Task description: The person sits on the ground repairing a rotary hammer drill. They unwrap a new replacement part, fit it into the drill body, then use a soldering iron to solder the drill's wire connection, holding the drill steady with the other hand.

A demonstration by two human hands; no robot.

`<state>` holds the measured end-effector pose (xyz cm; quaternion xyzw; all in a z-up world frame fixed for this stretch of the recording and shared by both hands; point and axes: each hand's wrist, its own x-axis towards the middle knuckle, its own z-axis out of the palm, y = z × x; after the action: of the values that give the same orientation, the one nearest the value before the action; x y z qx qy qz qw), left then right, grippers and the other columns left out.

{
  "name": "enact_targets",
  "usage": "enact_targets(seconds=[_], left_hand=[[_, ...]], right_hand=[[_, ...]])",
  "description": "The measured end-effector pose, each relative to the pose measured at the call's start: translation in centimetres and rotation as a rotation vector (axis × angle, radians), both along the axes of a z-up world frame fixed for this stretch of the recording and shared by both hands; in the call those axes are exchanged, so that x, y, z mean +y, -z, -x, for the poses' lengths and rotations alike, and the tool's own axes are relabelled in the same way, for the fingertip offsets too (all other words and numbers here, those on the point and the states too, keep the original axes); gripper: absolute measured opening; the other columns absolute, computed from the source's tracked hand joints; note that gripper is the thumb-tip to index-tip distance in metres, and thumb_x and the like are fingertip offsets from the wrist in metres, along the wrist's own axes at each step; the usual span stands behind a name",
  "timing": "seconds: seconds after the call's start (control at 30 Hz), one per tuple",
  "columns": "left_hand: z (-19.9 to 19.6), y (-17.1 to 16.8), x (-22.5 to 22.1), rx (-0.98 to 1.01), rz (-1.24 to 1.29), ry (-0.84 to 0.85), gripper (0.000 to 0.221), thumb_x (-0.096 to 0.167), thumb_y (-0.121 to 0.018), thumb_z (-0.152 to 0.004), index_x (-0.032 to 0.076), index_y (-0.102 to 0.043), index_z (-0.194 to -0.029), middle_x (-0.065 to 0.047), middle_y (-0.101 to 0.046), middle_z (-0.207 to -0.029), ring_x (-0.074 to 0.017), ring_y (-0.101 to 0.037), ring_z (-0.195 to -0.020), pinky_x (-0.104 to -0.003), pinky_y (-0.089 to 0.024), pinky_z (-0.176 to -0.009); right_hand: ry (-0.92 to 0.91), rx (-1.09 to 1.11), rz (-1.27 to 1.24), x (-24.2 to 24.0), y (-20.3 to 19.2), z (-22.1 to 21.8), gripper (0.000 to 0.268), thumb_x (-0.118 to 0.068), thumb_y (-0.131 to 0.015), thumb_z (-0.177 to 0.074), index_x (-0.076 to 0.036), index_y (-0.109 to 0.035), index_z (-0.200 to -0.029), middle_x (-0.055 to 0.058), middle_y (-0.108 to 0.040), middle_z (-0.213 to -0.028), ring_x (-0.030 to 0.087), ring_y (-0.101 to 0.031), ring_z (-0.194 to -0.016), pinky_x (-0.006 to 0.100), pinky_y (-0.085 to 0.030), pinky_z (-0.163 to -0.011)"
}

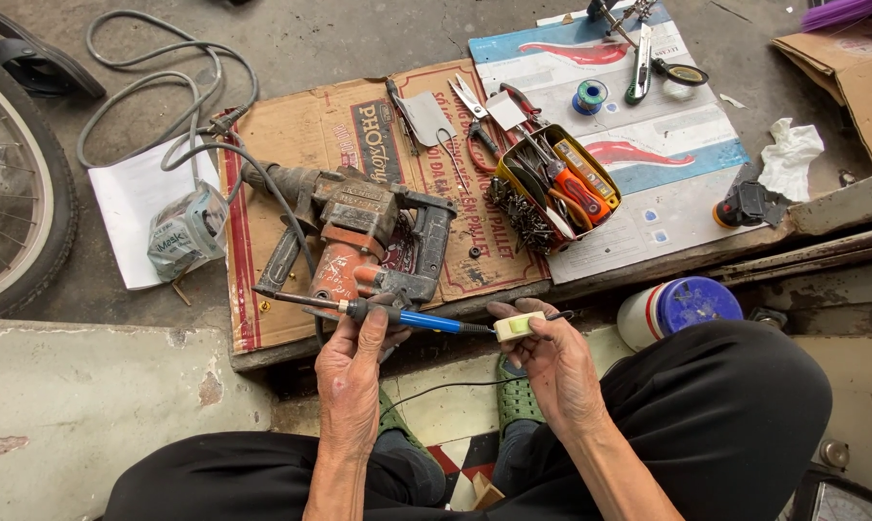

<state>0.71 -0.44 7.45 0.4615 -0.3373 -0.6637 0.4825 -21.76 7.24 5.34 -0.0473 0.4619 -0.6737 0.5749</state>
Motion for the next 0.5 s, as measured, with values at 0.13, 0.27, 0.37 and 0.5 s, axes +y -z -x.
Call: enact_targets(seconds=[0.13, 0.27, 0.37, 0.5], left_hand=[[-0.1, 0.5, 0.0, 0.007, 0.007, 0.004, 0.036, 0.022, -0.072, -0.103, -0.002, -0.077, -0.129, -0.012, -0.081, -0.113, -0.0197, -0.076, -0.104, -0.038, -0.066, -0.103], [0.1, 0.3, 0.0, 0.047, -0.017, -0.016, 0.035, 0.02, -0.072, -0.103, -0.003, -0.076, -0.129, -0.012, -0.081, -0.114, -0.019, -0.075, -0.104, -0.037, -0.065, -0.102], [0.3, 0.2, 0.1, 0.044, -0.045, -0.027, 0.037, 0.021, -0.073, -0.102, -0.004, -0.077, -0.13, -0.013, -0.08, -0.11, -0.0208, -0.076, -0.102, -0.037, -0.065, -0.099], [0.4, 0.9, 0.3, 0.104, -0.062, -0.059, 0.032, 0.02, -0.074, -0.102, -0.004, -0.078, -0.123, -0.012, -0.08, -0.108, -0.02, -0.076, -0.1, -0.036, -0.066, -0.097]], right_hand=[[-0.009, 0.015, -0.004, 0.0, 0.2, 0.1, 0.041, -0.014, -0.058, -0.096, 0.003, -0.058, -0.134, 0.031, -0.077, -0.135, 0.025, -0.059, -0.093, 0.034, -0.045, -0.076], [-0.003, 0.014, -0.008, 0.0, 0.0, 0.0, 0.041, -0.015, -0.057, -0.097, 0.001, -0.056, -0.135, 0.032, -0.076, -0.136, 0.025, -0.058, -0.093, 0.035, -0.045, -0.076], [0.008, -0.007, -0.007, 0.0, -0.2, 0.0, 0.037, -0.016, -0.056, -0.099, 0.0, -0.057, -0.133, 0.032, -0.076, -0.135, 0.024, -0.057, -0.093, 0.035, -0.046, -0.077], [0.008, -0.066, 0.052, 0.3, 0.8, 0.2, 0.029, -0.019, -0.058, -0.102, -0.004, -0.059, -0.128, 0.033, -0.075, -0.136, 0.023, -0.058, -0.093, 0.034, -0.048, -0.074]])
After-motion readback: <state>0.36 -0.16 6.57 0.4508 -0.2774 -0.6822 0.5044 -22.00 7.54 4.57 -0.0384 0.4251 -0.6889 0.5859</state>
